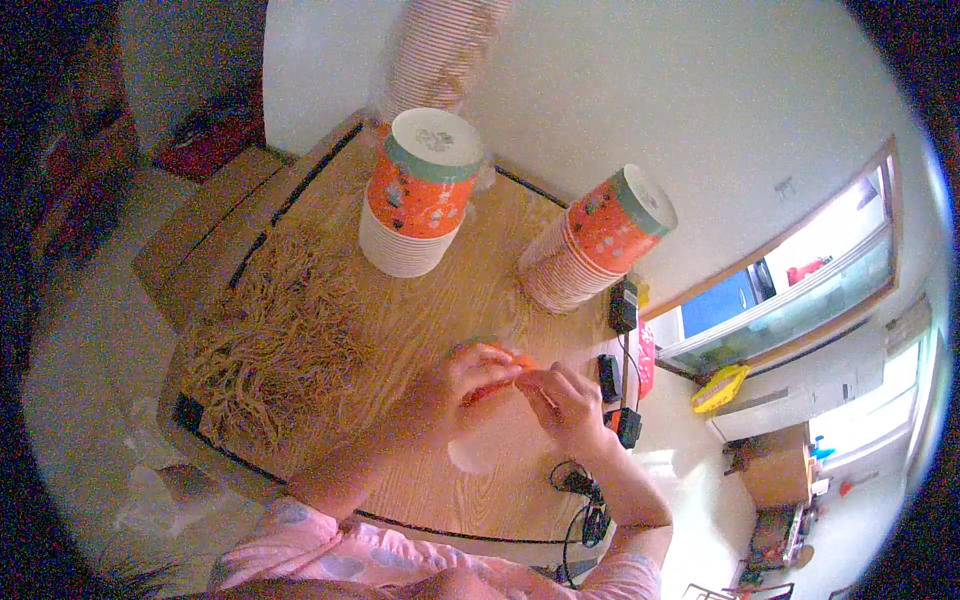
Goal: Threading a string handle through the holes of a paper cup for packaging.
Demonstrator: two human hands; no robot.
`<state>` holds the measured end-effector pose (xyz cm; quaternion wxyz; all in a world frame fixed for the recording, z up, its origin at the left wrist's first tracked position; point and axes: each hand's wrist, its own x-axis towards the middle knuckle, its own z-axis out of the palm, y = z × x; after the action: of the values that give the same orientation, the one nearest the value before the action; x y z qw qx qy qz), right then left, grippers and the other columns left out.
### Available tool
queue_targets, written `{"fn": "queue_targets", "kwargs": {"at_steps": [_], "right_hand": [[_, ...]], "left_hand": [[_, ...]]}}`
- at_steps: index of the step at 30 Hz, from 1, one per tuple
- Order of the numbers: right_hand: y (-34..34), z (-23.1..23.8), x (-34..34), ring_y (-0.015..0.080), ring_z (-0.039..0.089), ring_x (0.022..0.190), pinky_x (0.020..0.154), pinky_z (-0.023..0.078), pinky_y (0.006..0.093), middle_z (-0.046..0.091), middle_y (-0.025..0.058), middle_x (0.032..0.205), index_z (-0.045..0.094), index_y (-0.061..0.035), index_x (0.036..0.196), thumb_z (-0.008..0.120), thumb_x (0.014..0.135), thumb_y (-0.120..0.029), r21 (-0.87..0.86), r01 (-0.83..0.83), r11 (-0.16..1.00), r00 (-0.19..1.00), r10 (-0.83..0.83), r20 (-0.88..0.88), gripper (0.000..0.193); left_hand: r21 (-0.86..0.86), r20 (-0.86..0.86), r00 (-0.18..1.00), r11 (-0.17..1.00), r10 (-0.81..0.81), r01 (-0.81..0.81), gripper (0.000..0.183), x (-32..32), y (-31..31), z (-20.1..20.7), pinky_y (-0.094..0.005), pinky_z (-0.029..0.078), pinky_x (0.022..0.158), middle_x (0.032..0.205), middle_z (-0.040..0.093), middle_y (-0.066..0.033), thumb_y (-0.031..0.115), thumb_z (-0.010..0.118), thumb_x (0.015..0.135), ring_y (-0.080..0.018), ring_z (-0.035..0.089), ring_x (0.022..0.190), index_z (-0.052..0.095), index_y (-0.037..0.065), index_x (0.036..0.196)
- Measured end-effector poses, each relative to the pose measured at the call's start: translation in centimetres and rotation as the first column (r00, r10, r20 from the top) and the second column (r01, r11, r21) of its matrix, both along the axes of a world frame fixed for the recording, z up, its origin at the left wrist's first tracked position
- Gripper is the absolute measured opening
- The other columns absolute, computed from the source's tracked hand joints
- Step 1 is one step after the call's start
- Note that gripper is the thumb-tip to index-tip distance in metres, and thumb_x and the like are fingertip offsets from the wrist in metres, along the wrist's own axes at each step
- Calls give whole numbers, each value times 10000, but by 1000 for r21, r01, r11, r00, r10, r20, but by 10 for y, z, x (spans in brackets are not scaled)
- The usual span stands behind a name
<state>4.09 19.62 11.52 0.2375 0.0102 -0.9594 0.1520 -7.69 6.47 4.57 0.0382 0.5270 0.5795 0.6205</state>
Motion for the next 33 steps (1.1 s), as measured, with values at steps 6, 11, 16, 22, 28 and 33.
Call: {"fn": "queue_targets", "kwargs": {"at_steps": [6,11,16,22,28,33], "right_hand": [[6,-22,2,176,520,497,424,404,303,538,67,633,623,-52,836,685,725,12,-23,-40,999,999,40,-9,142],[3,-26,2,167,558,538,440,450,270,579,75,683,618,-43,835,671,735,31,-169,-30,985,999,33,20,135],[3,-27,1,167,571,557,449,490,260,595,85,713,612,-35,838,660,740,39,-162,-41,986,999,45,18,131],[1,-27,3,157,554,535,437,475,257,579,80,685,619,-36,831,679,729,28,-172,-29,985,999,31,8,134],[-1,-27,7,155,537,525,440,448,265,549,71,653,628,-37,810,697,718,15,-155,-4,988,1000,5,8,126],[2,-31,8,161,548,556,462,460,265,560,75,680,629,-38,819,681,722,31,-173,-15,985,1000,15,-3,130]], "left_hand": [[-71,431,837,912,-337,404,206,-18,6,-18,-288,452,796,955,577,-80,76,576,837,-178,565,905,635,58,1033],[-27,428,810,890,-401,455,188,-18,13,-39,-279,491,630,915,602,-85,98,582,820,-148,594,733,639,34,987],[-23,521,744,864,-419,503,176,-19,13,-35,-231,447,441,794,601,-48,118,608,816,-96,537,517,640,34,968],[-110,649,681,843,-341,527,148,-20,9,-24,-222,424,450,693,600,-23,145,630,815,-86,543,591,646,38,916],[-70,605,725,884,-330,462,127,-20,10,-29,-238,455,649,763,631,13,170,632,833,-65,557,702,641,52,877],[-71,636,682,853,-360,517,179,-19,9,-24,-235,445,481,749,617,-37,171,630,821,-89,536,604,652,35,935]]}}
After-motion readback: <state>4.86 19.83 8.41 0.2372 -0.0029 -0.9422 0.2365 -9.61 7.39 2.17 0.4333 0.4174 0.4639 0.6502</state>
